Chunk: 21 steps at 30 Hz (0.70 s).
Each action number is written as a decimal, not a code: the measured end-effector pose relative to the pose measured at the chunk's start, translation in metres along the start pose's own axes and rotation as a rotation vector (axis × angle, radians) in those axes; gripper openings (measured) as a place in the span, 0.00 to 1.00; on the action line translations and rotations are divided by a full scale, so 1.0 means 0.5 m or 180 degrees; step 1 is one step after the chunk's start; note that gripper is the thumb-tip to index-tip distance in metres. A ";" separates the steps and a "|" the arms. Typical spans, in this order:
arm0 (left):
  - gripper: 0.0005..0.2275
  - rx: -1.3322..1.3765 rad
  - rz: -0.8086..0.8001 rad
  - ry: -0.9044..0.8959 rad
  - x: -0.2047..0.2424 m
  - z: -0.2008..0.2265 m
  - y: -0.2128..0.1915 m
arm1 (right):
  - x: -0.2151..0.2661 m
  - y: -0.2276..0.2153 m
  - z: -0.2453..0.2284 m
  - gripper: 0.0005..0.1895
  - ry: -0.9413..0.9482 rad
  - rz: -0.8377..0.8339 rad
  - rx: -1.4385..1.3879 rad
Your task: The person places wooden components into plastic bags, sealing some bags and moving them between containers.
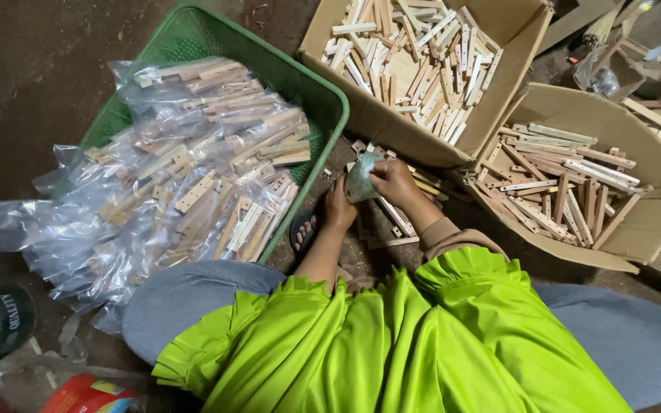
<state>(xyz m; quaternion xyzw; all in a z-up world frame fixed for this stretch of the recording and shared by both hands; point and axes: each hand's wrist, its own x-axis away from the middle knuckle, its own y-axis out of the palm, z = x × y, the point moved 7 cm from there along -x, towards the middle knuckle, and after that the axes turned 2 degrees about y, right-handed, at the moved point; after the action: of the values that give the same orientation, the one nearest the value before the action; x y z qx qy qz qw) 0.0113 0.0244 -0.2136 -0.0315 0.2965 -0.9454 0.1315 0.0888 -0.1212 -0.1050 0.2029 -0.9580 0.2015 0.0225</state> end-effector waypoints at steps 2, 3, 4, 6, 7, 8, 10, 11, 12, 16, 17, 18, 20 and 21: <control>0.30 -0.0012 0.0012 0.0009 0.003 -0.010 -0.003 | 0.011 -0.004 -0.059 0.02 -0.0084 -0.0076 0.0025; 0.32 -0.0063 0.0046 0.0024 0.005 -0.002 -0.013 | 0.010 -0.009 -0.065 0.04 0.0128 -0.0139 -0.0347; 0.33 -0.0114 0.0080 0.0039 0.006 0.006 -0.024 | 0.010 -0.013 -0.072 0.07 0.0341 -0.0202 -0.0719; 0.32 -0.0089 0.0094 0.0042 0.004 0.012 -0.030 | 0.012 -0.010 -0.053 0.09 0.0388 -0.0146 -0.0754; 0.30 -0.0066 0.0099 0.0053 0.002 0.015 -0.032 | 0.014 -0.011 -0.041 0.10 0.0438 -0.0078 -0.0794; 0.30 -0.0063 0.0102 0.0051 0.005 0.018 -0.035 | 0.007 -0.002 -0.012 0.10 0.0438 -0.0080 -0.0791; 0.33 0.0064 -0.0029 -0.0086 0.002 0.020 -0.030 | -0.014 0.009 0.042 0.11 0.0365 -0.0120 -0.0356; 0.33 0.0067 -0.0020 -0.0084 0.006 0.027 -0.033 | -0.014 0.005 0.027 0.11 0.0358 -0.0124 -0.0351; 0.40 0.0102 -0.0076 -0.0107 0.010 0.032 -0.032 | -0.014 -0.002 0.007 0.11 0.0272 -0.0083 -0.0121; 0.53 0.0018 0.0020 0.0353 0.023 0.154 -0.085 | 0.000 -0.011 -0.060 0.17 -0.0087 0.0054 0.1031; 0.53 0.0019 0.0006 0.0344 0.020 0.143 -0.067 | 0.003 -0.013 -0.053 0.17 -0.0070 0.0051 0.1028; 0.45 0.0140 0.0281 0.0729 0.019 0.149 -0.062 | 0.006 -0.018 -0.047 0.17 -0.0063 0.0108 0.0984; 0.40 0.0256 0.0605 0.1148 -0.009 0.157 -0.049 | -0.012 -0.027 -0.042 0.17 -0.0114 0.0176 0.0948; 0.32 0.0024 0.0892 0.1379 -0.010 0.165 -0.045 | -0.013 -0.029 -0.030 0.16 -0.0070 0.0193 0.0710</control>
<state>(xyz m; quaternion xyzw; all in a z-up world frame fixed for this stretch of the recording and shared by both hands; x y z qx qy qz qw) 0.0225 -0.0021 -0.1327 0.2136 0.3157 -0.9038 0.1947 0.0999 -0.1248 -0.0866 0.1773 -0.9355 0.3052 -0.0168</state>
